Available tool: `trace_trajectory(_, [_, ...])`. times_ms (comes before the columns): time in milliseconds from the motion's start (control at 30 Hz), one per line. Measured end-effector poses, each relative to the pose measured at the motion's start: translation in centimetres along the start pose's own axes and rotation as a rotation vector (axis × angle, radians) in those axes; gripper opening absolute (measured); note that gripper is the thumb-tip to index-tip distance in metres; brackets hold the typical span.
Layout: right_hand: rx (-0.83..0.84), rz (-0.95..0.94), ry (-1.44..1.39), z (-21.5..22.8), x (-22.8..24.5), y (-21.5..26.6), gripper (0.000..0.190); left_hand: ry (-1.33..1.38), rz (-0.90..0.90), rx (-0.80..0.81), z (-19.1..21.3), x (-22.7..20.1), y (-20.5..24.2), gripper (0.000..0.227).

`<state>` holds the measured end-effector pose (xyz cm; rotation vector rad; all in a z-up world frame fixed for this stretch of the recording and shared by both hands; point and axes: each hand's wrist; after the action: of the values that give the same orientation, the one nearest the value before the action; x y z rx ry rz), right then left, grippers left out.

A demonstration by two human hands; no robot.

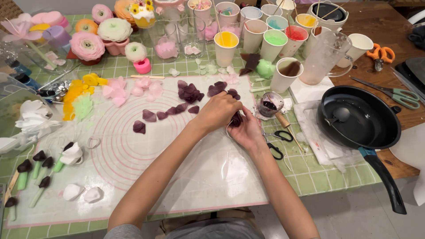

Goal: Dipping individual wax petals into a dark liquid wax and assembling them around a wick to create a flower candle.

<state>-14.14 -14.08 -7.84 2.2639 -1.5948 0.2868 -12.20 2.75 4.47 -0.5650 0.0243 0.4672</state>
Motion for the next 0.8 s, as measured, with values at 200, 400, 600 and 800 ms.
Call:
trace_trajectory(200, [-0.016, 0.010, 0.058, 0.0, 0.1, -0.1, 0.032, 0.085, -0.002, -0.004, 0.2, -0.3, 1.0, 0.009])
trace_trajectory(400, [-0.077, 0.021, 0.126, -1.6, 0.0, 0.5, 0.031, 0.145, 0.025, -0.019, -0.7, 0.0, 1.7, 0.016])
trace_trajectory(600, [-0.065, 0.047, 0.155, -2.3, -0.1, 0.9, 0.024, 0.162, 0.035, -0.003, -0.9, -0.1, 1.6, 0.014])
trace_trajectory(800, [-0.057, 0.054, 0.141, -0.7, -0.3, 0.2, 0.022, 0.217, 0.074, -0.030, -1.0, -0.2, 1.7, 0.014])
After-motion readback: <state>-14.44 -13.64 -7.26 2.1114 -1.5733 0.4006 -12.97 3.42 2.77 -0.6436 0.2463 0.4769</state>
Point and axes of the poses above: each hand's wrist, its own y-axis away from the middle knuckle, its own z-axis out of the back of the hand, x = y × z, and after that the axes turned 3 degrees about x, right-handed
